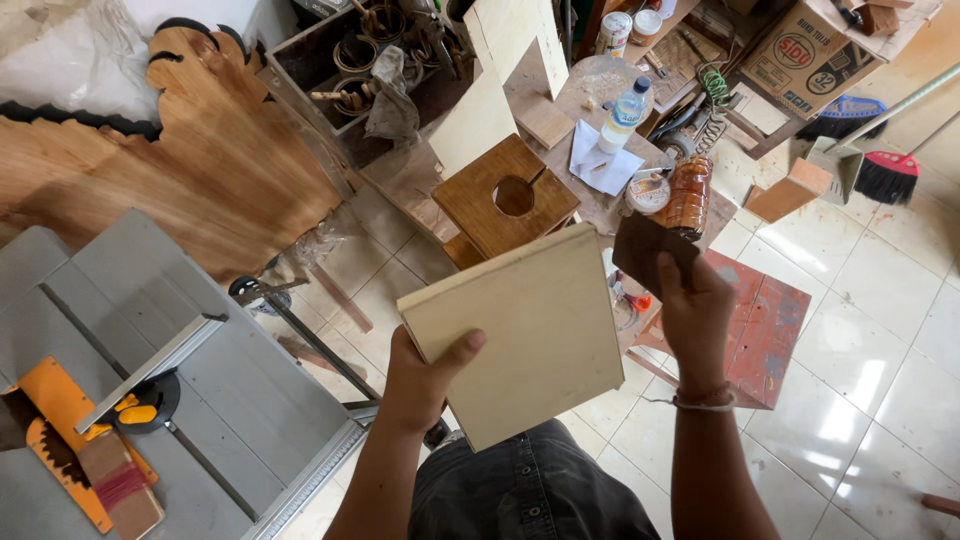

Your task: The person sands the edges and flat surfaces of a square wooden board using a piece of sandpaper.

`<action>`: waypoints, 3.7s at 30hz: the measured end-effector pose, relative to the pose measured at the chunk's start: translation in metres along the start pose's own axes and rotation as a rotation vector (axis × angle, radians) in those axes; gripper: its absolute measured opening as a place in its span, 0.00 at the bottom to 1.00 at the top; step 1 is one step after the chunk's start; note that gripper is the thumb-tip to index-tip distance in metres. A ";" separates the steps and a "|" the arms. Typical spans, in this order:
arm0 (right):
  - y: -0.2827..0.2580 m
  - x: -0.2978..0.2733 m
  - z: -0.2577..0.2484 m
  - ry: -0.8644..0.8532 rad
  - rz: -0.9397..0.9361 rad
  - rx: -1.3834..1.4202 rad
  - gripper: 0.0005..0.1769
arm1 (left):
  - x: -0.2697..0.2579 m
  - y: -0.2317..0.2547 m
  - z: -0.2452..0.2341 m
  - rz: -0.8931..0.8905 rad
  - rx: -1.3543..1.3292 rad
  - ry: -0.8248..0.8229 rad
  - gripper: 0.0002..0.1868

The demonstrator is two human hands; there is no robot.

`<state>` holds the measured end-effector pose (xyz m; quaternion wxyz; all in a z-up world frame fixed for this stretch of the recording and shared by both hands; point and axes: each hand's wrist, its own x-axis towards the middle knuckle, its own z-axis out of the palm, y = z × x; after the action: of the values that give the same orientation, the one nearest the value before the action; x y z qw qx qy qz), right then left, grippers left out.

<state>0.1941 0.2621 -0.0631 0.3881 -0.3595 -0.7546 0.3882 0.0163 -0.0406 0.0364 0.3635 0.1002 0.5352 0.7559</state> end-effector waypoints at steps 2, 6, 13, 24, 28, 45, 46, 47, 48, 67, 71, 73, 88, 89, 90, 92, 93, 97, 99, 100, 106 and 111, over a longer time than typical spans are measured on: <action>0.019 -0.001 -0.017 0.012 -0.006 0.007 0.07 | -0.003 -0.006 -0.004 0.043 0.024 -0.016 0.20; -0.073 -0.007 -0.027 0.086 0.116 -0.090 0.26 | -0.015 -0.012 -0.005 0.032 0.059 0.033 0.26; -0.090 -0.016 -0.028 0.085 0.174 0.032 0.25 | -0.028 -0.014 -0.010 -0.001 0.140 -0.027 0.23; -0.169 -0.044 0.004 0.111 -0.424 -0.227 0.35 | 0.001 -0.014 0.017 -0.147 0.311 0.013 0.18; -0.181 -0.077 0.049 -0.195 -0.563 0.080 0.21 | 0.016 -0.029 0.026 -0.175 0.462 0.042 0.17; -0.018 -0.008 0.045 -0.261 -0.547 -0.351 0.22 | 0.009 -0.036 0.003 0.125 0.574 0.037 0.17; -0.006 0.006 0.034 -0.263 -0.558 -0.348 0.22 | 0.009 -0.022 0.006 0.133 0.570 0.044 0.17; 0.007 0.012 0.020 -0.371 -0.346 -0.567 0.20 | 0.005 -0.011 0.008 0.048 0.472 0.050 0.16; 0.021 0.019 0.006 -0.470 -0.127 -0.780 0.19 | 0.001 0.000 0.010 -0.035 0.374 0.056 0.16; 0.066 -0.090 0.030 -0.295 0.526 0.911 0.13 | 0.012 0.011 0.030 -0.112 -0.044 0.091 0.25; -0.014 -0.093 0.017 -0.379 0.536 0.882 0.08 | 0.029 -0.035 0.002 -0.170 -0.210 0.073 0.32; -0.011 -0.098 0.014 -0.394 0.596 0.919 0.16 | 0.039 -0.051 -0.010 -0.210 -0.289 0.073 0.35; -0.039 -0.121 0.010 -0.258 0.384 0.464 0.13 | 0.031 -0.025 0.009 0.575 0.735 0.134 0.41; -0.040 -0.122 0.009 -0.270 0.356 0.462 0.14 | 0.030 -0.020 0.012 0.684 0.867 0.062 0.37; -0.041 -0.122 0.009 -0.283 0.327 0.460 0.14 | 0.029 -0.015 0.014 0.793 0.997 -0.014 0.34; -0.034 -0.125 0.007 -0.314 0.346 0.472 0.12 | 0.030 -0.003 0.020 0.822 1.089 -0.127 0.33; -0.031 -0.126 0.006 -0.346 0.360 0.488 0.14 | 0.030 0.002 0.023 0.855 1.180 -0.241 0.31; -0.038 -0.128 0.006 -0.381 0.387 0.529 0.17 | 0.038 0.010 0.026 0.817 1.185 -0.374 0.25; -0.043 -0.127 0.005 -0.428 0.422 0.542 0.22 | 0.038 0.015 0.030 0.665 1.244 -0.337 0.24; -0.047 -0.124 0.006 -0.421 0.427 0.541 0.22 | 0.036 0.018 0.032 0.663 1.243 -0.345 0.24; -0.075 -0.116 0.005 -0.404 0.292 0.691 0.07 | 0.033 0.023 0.038 0.463 1.208 -0.320 0.26; -0.086 -0.115 0.005 -0.434 0.336 0.773 0.08 | 0.032 0.027 0.042 0.384 1.138 -0.315 0.26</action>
<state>0.2197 0.1262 -0.0259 0.2587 -0.2163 -0.5496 0.7643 0.0043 0.0066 0.0698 0.1851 0.4834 0.7666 0.3800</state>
